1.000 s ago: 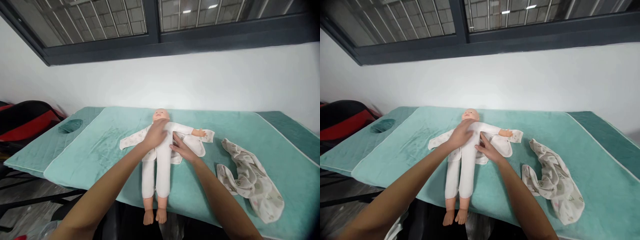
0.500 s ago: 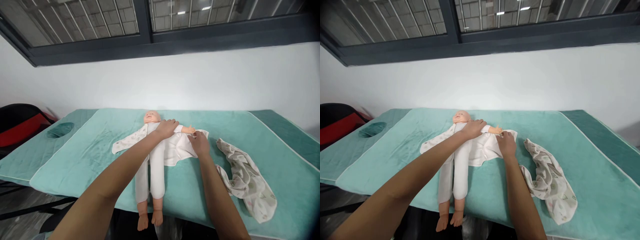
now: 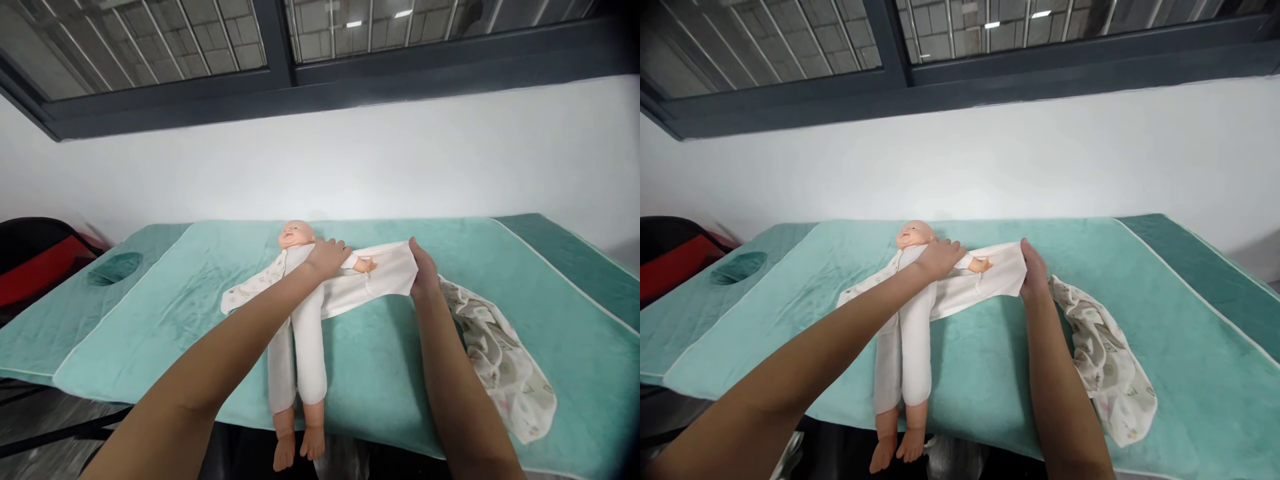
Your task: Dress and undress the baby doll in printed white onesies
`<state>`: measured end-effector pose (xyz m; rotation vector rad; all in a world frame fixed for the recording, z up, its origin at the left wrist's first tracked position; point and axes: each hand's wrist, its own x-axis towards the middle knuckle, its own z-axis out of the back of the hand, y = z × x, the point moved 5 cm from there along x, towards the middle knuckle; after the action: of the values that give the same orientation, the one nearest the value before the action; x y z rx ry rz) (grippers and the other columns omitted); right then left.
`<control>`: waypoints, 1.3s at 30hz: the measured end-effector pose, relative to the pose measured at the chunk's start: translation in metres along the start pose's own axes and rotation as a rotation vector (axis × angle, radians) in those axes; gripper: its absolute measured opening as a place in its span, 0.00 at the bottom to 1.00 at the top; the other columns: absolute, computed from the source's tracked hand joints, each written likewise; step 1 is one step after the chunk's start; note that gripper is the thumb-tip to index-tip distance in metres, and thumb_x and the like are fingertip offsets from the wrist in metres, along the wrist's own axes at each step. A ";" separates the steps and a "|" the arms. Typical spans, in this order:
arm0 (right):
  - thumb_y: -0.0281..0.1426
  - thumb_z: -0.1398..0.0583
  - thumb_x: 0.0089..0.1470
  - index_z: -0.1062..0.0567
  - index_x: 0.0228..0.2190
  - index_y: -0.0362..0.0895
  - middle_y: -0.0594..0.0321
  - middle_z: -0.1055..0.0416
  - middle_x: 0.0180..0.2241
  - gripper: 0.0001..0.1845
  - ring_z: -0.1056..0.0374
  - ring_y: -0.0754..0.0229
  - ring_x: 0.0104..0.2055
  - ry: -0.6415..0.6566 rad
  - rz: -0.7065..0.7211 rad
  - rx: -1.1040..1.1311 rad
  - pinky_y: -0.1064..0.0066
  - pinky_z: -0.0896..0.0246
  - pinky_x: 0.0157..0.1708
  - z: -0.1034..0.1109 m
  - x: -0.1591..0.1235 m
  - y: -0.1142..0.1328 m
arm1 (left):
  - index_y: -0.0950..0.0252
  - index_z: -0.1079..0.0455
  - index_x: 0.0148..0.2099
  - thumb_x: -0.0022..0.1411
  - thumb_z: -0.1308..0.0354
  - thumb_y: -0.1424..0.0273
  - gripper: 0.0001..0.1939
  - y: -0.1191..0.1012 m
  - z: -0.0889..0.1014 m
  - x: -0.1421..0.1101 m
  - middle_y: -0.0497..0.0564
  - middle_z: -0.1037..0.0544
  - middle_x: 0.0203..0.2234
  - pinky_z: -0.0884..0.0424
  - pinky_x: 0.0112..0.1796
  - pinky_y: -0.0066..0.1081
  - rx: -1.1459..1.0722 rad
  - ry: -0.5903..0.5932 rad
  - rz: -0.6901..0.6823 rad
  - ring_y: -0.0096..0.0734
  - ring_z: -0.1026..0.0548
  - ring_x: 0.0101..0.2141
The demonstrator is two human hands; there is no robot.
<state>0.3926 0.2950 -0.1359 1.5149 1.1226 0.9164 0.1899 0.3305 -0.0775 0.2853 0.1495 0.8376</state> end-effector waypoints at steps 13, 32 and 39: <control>0.53 0.43 0.54 0.32 0.33 0.49 0.62 0.28 0.31 0.20 0.29 0.50 0.42 0.062 0.067 0.101 0.59 0.32 0.40 -0.034 -0.044 0.015 | 0.72 0.31 0.52 0.65 0.57 0.80 0.18 -0.018 -0.015 0.011 0.67 0.26 0.44 0.38 0.44 0.48 -0.062 -0.031 0.194 0.51 0.29 0.45; 0.34 0.35 0.53 0.30 0.54 0.51 0.60 0.32 0.53 0.27 0.32 0.59 0.48 0.696 0.137 0.063 0.67 0.35 0.46 -0.129 -0.088 0.019 | 0.64 0.30 0.41 0.55 0.45 0.72 0.10 0.052 0.015 -0.028 0.52 0.24 0.37 0.33 0.40 0.33 -0.701 -0.328 -0.066 0.35 0.28 0.37; 0.30 0.42 0.58 0.26 0.49 0.50 0.61 0.25 0.44 0.17 0.30 0.59 0.39 0.935 0.418 -0.540 0.65 0.34 0.44 -0.181 -0.151 0.015 | 0.63 0.31 0.39 0.60 0.50 0.73 0.07 0.102 -0.013 -0.101 0.53 0.25 0.37 0.34 0.38 0.34 -0.625 -0.317 0.301 0.37 0.28 0.40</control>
<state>0.1834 0.1991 -0.0837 0.8531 1.0325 2.1544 0.0470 0.3218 -0.0568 -0.1563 -0.4581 1.0796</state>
